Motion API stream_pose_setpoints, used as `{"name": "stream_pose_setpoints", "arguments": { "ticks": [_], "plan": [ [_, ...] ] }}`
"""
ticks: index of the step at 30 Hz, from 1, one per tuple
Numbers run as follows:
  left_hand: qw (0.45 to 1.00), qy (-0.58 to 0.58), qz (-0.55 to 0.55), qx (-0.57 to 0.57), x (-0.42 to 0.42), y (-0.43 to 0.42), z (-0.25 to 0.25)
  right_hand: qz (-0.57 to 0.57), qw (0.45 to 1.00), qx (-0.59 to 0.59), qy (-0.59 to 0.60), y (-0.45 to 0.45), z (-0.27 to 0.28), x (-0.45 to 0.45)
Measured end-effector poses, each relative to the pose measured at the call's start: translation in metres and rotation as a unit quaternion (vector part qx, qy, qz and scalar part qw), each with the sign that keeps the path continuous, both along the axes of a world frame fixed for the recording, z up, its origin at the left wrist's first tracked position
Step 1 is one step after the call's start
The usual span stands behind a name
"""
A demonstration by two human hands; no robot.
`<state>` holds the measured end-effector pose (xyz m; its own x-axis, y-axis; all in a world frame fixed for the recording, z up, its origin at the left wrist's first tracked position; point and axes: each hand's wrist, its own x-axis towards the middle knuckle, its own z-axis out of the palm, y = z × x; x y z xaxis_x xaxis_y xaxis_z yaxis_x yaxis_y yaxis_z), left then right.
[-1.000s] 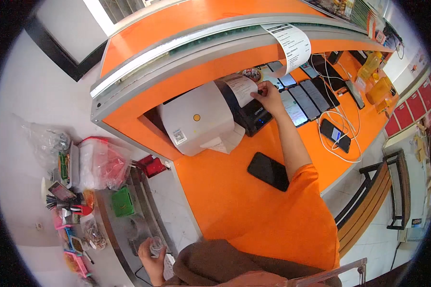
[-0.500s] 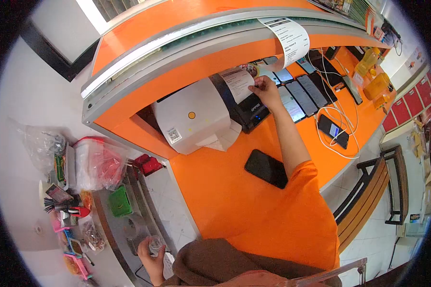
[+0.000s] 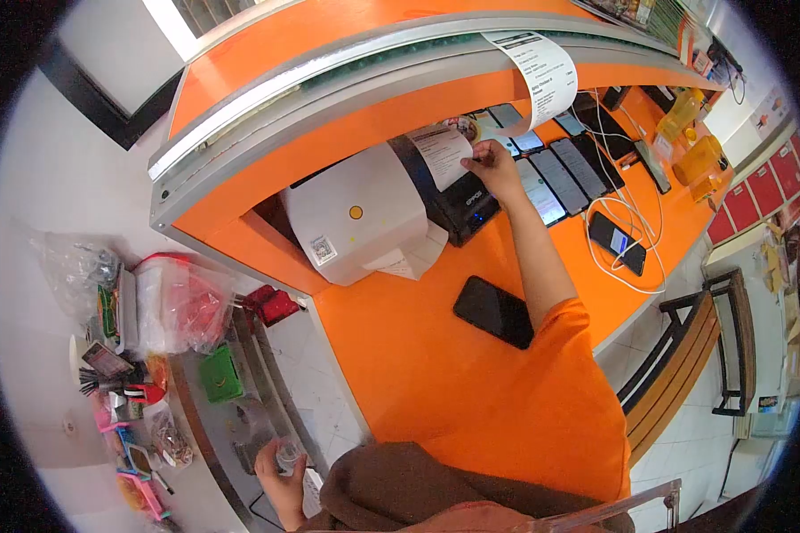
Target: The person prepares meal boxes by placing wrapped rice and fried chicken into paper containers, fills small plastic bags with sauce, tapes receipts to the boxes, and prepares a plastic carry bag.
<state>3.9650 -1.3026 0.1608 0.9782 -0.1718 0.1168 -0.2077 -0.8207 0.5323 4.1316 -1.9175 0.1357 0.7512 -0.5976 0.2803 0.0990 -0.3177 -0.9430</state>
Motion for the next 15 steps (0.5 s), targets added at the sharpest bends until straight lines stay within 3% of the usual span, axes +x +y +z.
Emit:
{"name": "stream_pose_setpoints", "arguments": {
  "ticks": [15],
  "plan": [
    [1.0,0.003,-0.009,-0.006,0.0035,0.0012,-0.0041,0.018,1.0,0.014,-0.015,0.0073,0.0096,-0.0063]
  ]
}}
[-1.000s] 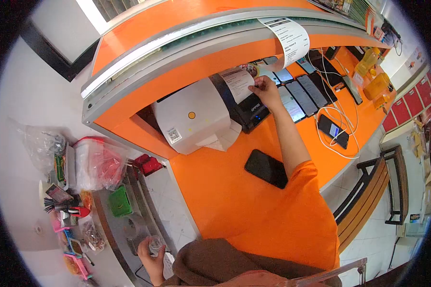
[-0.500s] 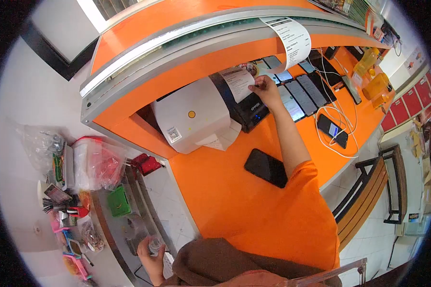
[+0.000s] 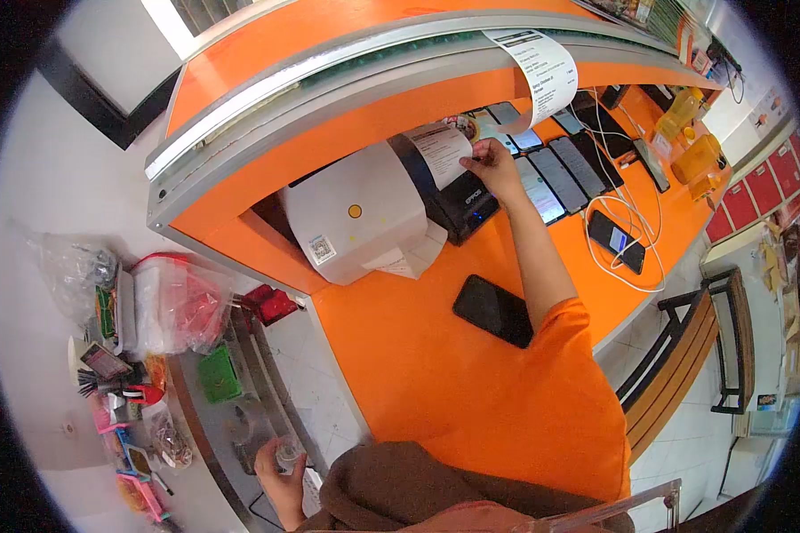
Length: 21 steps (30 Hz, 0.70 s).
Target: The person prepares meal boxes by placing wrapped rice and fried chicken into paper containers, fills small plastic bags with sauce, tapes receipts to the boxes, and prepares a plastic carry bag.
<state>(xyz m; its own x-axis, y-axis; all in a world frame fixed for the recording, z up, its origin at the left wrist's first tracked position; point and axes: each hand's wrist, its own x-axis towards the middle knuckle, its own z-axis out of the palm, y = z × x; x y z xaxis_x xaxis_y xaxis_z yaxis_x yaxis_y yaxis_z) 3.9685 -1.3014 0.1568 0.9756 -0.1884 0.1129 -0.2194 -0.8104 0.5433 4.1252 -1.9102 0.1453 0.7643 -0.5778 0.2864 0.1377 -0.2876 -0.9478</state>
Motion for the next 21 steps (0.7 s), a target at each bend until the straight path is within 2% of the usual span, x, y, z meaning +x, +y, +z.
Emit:
{"name": "stream_pose_setpoints", "arguments": {
  "ticks": [5,11,21],
  "plan": [
    [1.0,-0.019,-0.01,-0.008,0.001,0.0002,-0.0013,-0.005,1.0,0.003,0.017,0.0005,0.0008,-0.0015],
    [0.999,0.024,0.007,-0.022,0.003,-0.0058,0.0031,-0.002,1.0,0.012,0.013,-0.0005,-0.0011,-0.001],
    [1.0,0.001,-0.007,0.014,0.0034,-0.0019,0.0032,0.002,1.0,0.0,0.006,-0.0031,-0.0042,-0.0013]
  ]
}}
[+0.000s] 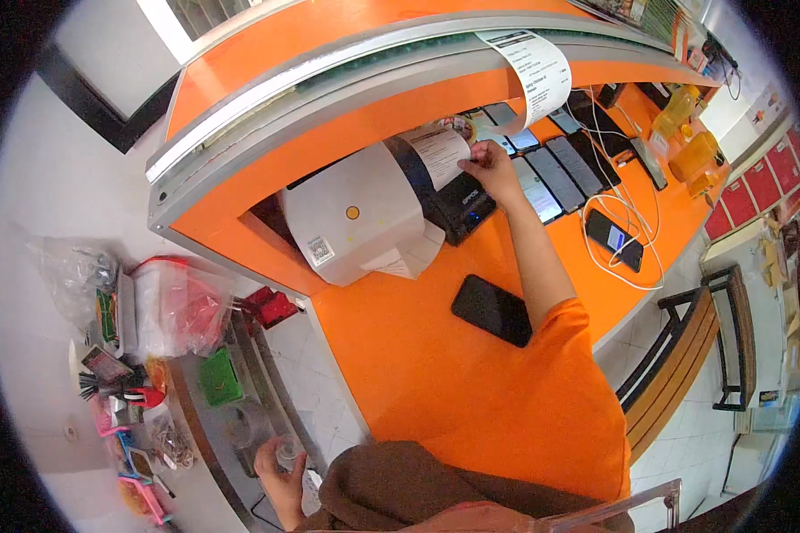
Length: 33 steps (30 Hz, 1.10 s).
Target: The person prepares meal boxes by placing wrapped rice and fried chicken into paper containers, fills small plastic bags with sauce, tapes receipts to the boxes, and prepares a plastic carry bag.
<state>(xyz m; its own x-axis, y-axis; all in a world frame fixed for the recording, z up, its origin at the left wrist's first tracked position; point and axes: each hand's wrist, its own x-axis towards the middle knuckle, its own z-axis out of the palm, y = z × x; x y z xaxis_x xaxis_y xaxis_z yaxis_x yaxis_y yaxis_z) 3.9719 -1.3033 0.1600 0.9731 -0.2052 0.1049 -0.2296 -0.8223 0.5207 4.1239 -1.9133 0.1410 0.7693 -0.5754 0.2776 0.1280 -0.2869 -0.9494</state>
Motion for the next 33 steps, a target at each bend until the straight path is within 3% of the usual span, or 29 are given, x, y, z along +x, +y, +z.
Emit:
{"name": "stream_pose_setpoints", "arguments": {
  "ticks": [6,7,8,9,10,11,12,14,15,16,17,19,21,23,26,29,33],
  "plan": [
    [0.998,-0.048,-0.01,-0.036,-0.006,0.009,-0.012,-0.002,0.998,0.06,-0.03,0.002,-0.004,0.002],
    [0.999,-0.034,-0.006,-0.034,-0.007,0.013,-0.012,-0.064,0.996,-0.006,-0.056,0.013,0.004,-0.006],
    [0.999,-0.023,0.005,-0.033,-0.012,0.019,-0.008,-0.106,0.994,0.002,-0.006,0.006,-0.008,-0.006],
    [0.999,-0.026,0.029,0.01,-0.017,0.016,0.003,-0.228,0.964,-0.112,-0.078,0.033,0.006,-0.018],
    [0.999,-0.03,0.027,0.015,-0.02,0.019,0.011,-0.267,0.94,-0.167,-0.127,0.052,0.005,-0.031],
    [0.998,-0.039,0.039,0.021,-0.024,0.024,0.016,-0.22,0.949,-0.166,-0.155,0.078,0.015,-0.046],
    [0.996,-0.049,0.063,0.025,-0.031,0.033,0.02,-0.119,0.962,0.037,-0.242,0.127,0.021,-0.054],
    [0.992,-0.108,0.063,0.03,-0.048,0.046,0.03,-0.005,0.974,-0.048,-0.222,0.202,-0.006,-0.082],
    [0.987,-0.142,0.069,0.021,-0.057,0.054,0.035,0.057,0.979,0.007,-0.195,0.257,-0.014,-0.086],
    [0.982,-0.175,0.069,0.017,-0.068,0.06,0.034,0.183,0.97,-0.03,-0.155,0.304,0.004,-0.1],
    [0.982,-0.161,0.093,-0.008,-0.083,0.067,0.032,0.239,0.952,-0.111,-0.157,0.351,-0.01,-0.107],
    [0.975,-0.174,0.137,-0.02,-0.119,0.08,0.041,0.504,0.826,-0.138,-0.209,0.437,0.028,-0.133],
    [0.963,-0.184,0.198,-0.017,-0.171,0.095,0.046,0.622,0.706,-0.21,-0.265,0.514,0.08,-0.183],
    [0.951,-0.162,0.259,-0.049,-0.222,0.113,0.032,0.725,0.564,-0.189,-0.347,0.584,0.115,-0.23],
    [0.908,-0.184,0.375,-0.045,-0.306,0.136,0.004,0.76,0.38,-0.235,-0.473,0.664,0.17,-0.312],
    [0.847,-0.239,0.472,-0.047,-0.389,0.141,-0.017,0.775,0.208,-0.162,-0.574,0.716,0.208,-0.411],
    [0.749,-0.255,0.607,-0.064,-0.488,0.112,-0.002,0.748,0.097,-0.019,-0.657,0.736,0.25,-0.544]
  ]
}}
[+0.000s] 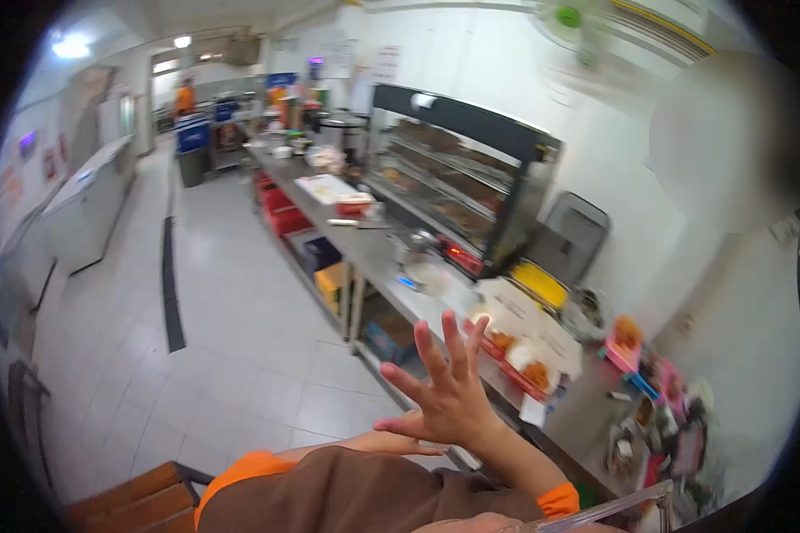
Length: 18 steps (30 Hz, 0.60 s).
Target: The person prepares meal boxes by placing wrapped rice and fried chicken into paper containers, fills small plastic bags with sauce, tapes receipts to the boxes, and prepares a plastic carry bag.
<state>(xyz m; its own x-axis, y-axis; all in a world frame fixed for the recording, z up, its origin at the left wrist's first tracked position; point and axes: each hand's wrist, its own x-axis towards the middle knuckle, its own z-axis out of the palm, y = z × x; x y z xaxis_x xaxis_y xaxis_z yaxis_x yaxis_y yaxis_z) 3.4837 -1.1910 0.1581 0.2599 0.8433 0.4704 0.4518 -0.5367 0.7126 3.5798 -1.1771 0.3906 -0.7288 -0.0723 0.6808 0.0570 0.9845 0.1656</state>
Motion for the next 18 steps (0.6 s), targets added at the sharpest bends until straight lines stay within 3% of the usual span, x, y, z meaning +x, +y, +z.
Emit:
{"name": "stream_pose_setpoints", "arguments": {
  "ticks": [9,18],
  "plan": [
    [0.966,-0.055,0.251,-0.03,-0.117,-0.067,0.028,0.187,0.978,0.013,0.097,-0.011,0.051,-0.138],
    [0.95,-0.054,0.305,-0.049,-0.145,-0.075,0.018,0.219,0.968,-0.022,0.121,-0.002,0.049,-0.171]
  ]
}}
